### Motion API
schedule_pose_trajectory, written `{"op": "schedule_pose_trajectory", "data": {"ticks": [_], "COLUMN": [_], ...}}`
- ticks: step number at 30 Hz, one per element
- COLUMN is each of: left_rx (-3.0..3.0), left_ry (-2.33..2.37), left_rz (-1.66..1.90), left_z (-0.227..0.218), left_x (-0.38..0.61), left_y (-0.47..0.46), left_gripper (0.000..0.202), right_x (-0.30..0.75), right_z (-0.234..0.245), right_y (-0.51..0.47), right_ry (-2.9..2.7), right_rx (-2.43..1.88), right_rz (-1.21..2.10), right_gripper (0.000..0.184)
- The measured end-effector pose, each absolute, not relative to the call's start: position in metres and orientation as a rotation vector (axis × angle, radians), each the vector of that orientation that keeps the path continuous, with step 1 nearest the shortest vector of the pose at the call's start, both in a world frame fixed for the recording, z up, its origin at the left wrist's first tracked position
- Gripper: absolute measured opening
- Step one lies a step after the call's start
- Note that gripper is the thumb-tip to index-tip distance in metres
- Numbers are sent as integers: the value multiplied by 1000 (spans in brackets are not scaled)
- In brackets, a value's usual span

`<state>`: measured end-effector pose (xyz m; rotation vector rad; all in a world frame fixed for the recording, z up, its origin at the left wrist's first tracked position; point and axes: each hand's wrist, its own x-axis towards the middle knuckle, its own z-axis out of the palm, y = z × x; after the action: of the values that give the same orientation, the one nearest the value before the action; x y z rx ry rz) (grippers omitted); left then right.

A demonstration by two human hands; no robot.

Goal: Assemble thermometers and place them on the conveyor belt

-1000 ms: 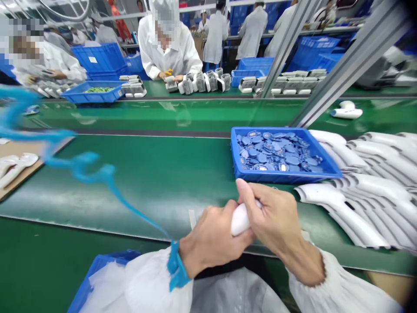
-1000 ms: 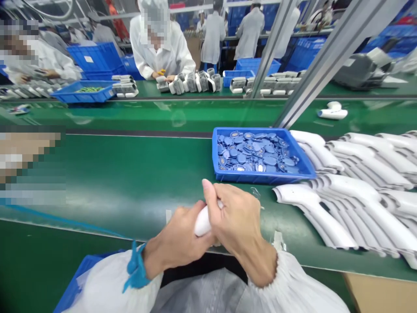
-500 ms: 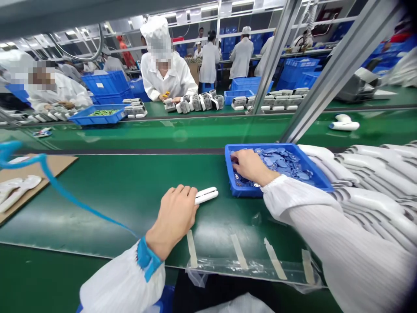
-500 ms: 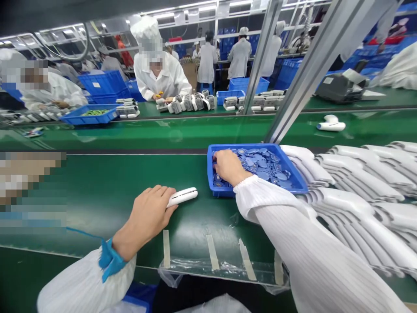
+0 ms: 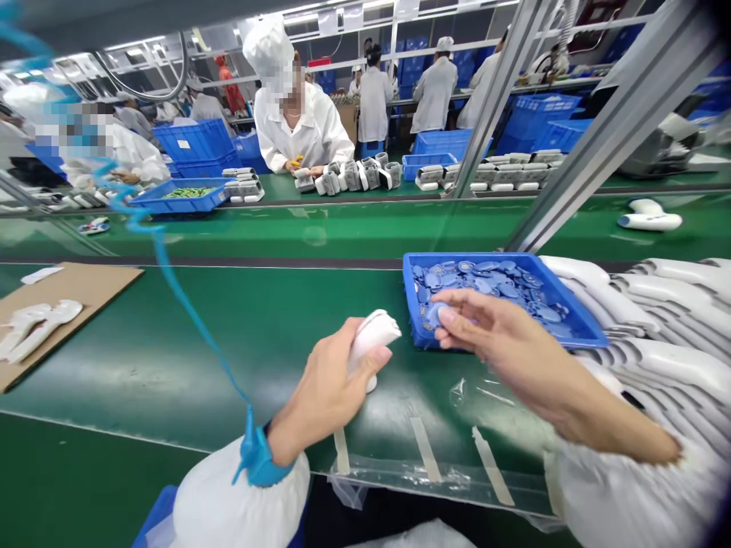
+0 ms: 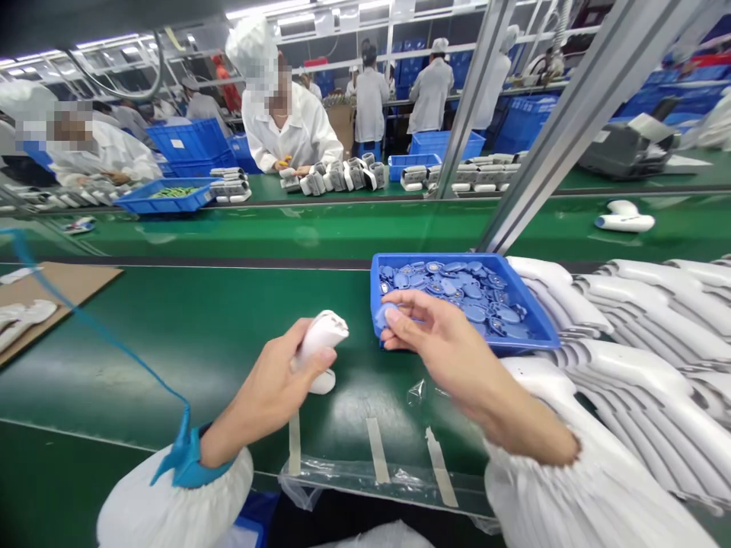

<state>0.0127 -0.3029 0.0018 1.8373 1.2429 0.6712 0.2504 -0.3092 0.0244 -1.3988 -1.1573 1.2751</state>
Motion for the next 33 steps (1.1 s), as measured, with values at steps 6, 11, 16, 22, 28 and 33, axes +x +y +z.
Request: {"op": "schedule_pose_trajectory", "data": {"ticks": [6,11,16,22,28,33], "left_rx": [2034,2027,2163,2270,2531,2005], "left_ry": [1149,1095,1023,951,1015,1415], "left_rz": [640,551,523,639,663,1044], "left_z": [9,12,16,4,-8,-22], "left_x": [37,36,33,36,39,42], "left_y": [-306,-306,-304,-310,-317,-322], "left_gripper": [28,27,27,26,19,36], "right_x": [221,221,225,225,225,226], "right_z": [8,1,2,1,-16,-23], "right_y": [-340,-351,-356,-354,-370,-389], "right_ry": [-887,-1127,-1463,-1822,-1816,-1903], "right_rx": [-1200,-1425,-1442,-1252,-1391,-1447], "right_rz": [1344,1002,501,298,229,262], "right_gripper": [54,48,28,23,11,11]}}
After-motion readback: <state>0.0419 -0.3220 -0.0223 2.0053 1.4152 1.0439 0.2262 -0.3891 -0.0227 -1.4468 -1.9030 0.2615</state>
